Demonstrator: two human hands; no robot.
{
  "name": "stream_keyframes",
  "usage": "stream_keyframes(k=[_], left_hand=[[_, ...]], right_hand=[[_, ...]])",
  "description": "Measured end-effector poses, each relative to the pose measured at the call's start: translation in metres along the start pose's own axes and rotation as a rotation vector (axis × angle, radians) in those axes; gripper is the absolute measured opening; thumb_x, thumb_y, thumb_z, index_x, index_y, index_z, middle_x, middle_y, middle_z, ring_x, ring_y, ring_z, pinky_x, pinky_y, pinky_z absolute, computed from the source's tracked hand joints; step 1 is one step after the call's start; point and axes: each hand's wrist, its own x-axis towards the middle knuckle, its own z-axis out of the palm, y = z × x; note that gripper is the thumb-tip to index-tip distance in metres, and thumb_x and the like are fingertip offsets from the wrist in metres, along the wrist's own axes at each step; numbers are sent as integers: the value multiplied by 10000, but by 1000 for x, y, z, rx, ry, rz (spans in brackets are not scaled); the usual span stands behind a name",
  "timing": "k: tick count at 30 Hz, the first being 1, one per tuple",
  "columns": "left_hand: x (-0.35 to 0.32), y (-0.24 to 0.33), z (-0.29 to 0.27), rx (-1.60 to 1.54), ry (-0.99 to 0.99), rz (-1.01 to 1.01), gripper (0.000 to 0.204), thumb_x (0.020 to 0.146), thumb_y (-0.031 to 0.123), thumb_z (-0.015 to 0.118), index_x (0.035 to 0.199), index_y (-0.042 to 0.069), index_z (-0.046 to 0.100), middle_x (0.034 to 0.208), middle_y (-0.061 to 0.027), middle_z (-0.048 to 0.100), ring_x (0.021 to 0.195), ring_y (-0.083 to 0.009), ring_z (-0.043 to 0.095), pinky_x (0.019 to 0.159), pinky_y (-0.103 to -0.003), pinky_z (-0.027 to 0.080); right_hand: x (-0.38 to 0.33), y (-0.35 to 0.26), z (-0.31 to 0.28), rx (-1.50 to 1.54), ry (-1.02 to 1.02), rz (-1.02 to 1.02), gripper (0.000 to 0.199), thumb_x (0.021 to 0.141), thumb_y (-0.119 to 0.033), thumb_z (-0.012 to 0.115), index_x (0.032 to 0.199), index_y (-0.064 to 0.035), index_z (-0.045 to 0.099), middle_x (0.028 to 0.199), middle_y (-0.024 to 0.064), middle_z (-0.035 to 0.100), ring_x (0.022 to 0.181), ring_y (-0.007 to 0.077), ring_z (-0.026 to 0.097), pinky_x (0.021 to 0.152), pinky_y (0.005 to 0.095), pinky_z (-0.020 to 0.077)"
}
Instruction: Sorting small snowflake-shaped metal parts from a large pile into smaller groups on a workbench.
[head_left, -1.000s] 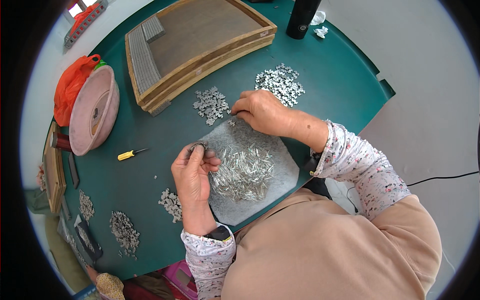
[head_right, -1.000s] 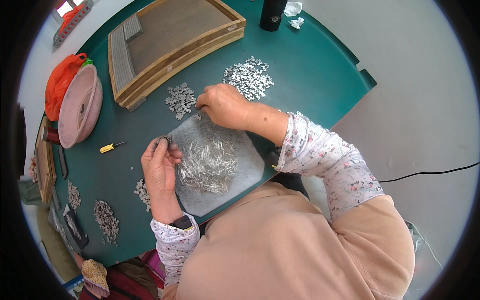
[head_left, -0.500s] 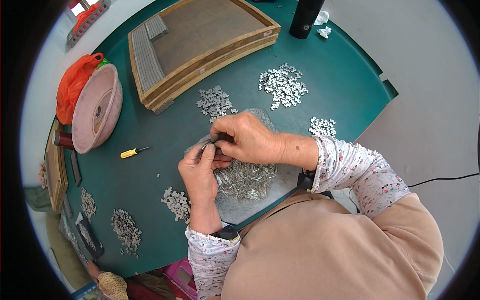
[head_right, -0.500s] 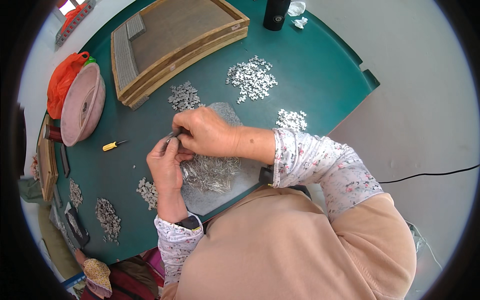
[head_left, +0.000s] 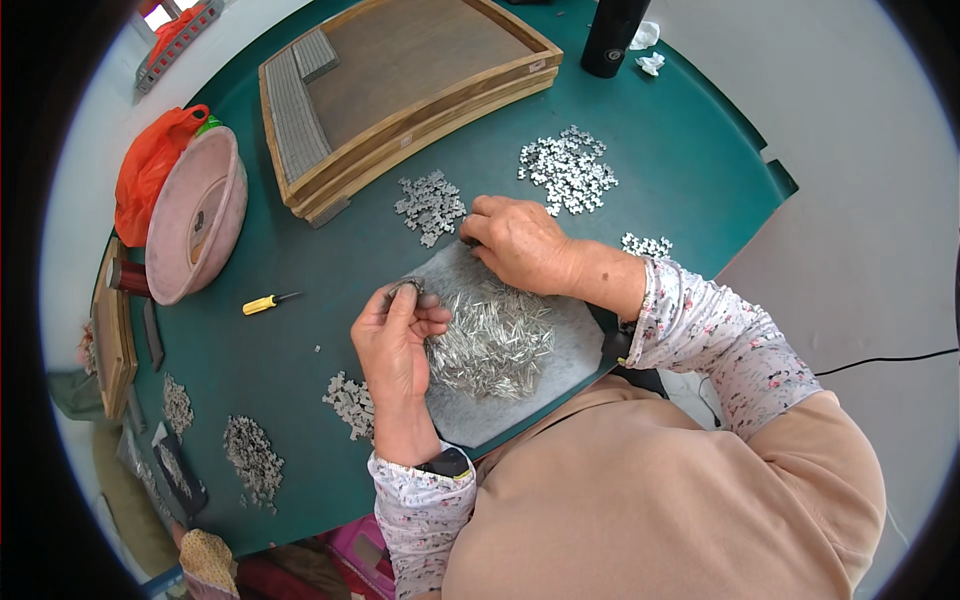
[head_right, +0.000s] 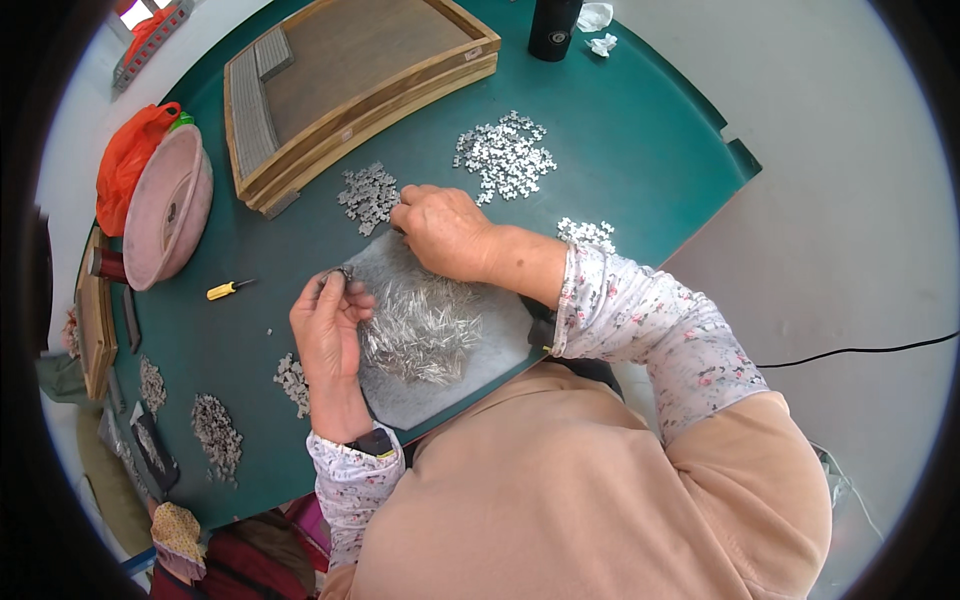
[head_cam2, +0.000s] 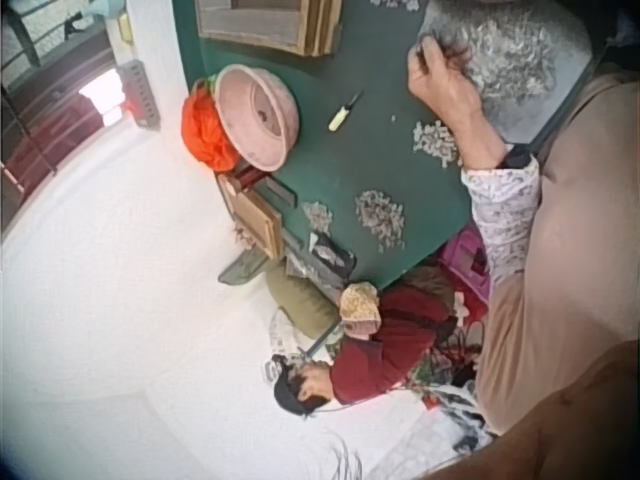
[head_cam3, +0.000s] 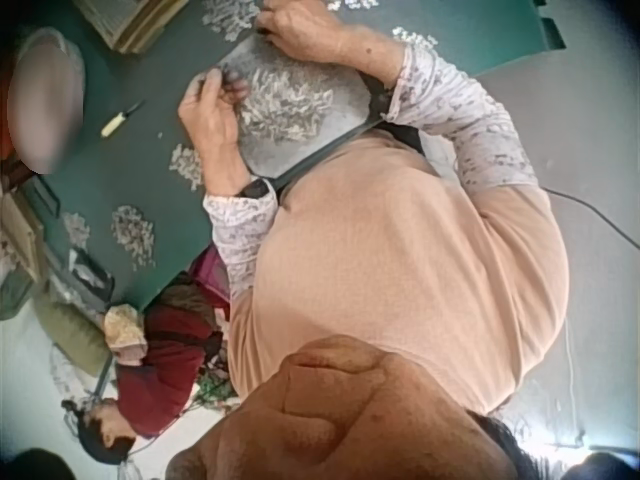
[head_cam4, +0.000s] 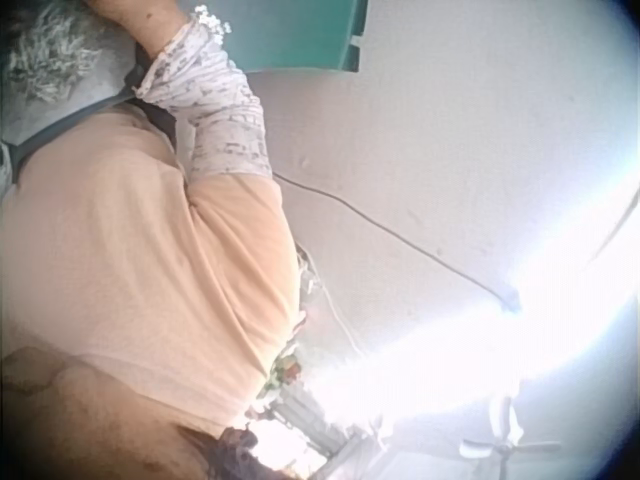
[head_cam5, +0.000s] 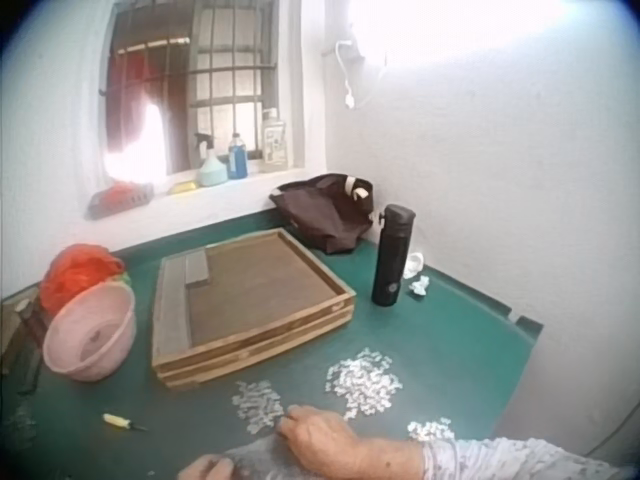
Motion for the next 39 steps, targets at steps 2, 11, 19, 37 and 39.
stream_keyframes(k=[2, 11, 19, 37, 39], left_hand=[[1, 0, -2, -20, -17, -12, 115, 916, 88, 614, 922, -26, 624, 763, -126, 663, 599, -203, 660, 509, -269, 537], [0, 1, 1, -8, -12, -25, 137, 915, 84, 616, 954, -47, 619, 789, -155, 667, 620, -225, 670, 543, -293, 562], [-1, 5, 1, -78, -29, -54, 215, 958, 168, 552, 956, -43, 596, 803, -175, 660, 653, -243, 673, 559, -298, 566], [-1, -3, 1, 73, -48, 27, 126, 885, 57, 644, 968, -37, 625, 779, -136, 670, 610, -217, 671, 535, -281, 560], [-3, -3, 3, 87, -55, 42, 138, 889, 56, 638, 984, -43, 625, 778, -136, 669, 611, -216, 670, 529, -278, 555]], right_hand=[[1, -1, -2, 15, -8, -1, 100, 784, -88, 627, 857, -21, 645, 891, 134, 600, 889, 324, 607, 784, 417, 495], [4, 0, -15, 127, -158, -86, 121, 781, -68, 616, 876, -15, 668, 879, 155, 627, 848, 356, 621, 773, 430, 498], [1, -3, -10, 163, -49, 32, 135, 767, -107, 655, 862, -11, 662, 898, 160, 636, 869, 350, 628, 768, 437, 503], [0, -25, -4, 508, -9, 13, 163, 768, -47, 639, 917, 1, 592, 769, 114, 623, 677, 201, 614, 622, 331, 498], [-1, -30, -4, 624, -26, 68, 161, 781, -46, 632, 926, 7, 587, 733, 103, 616, 650, 150, 594, 612, 301, 490]])
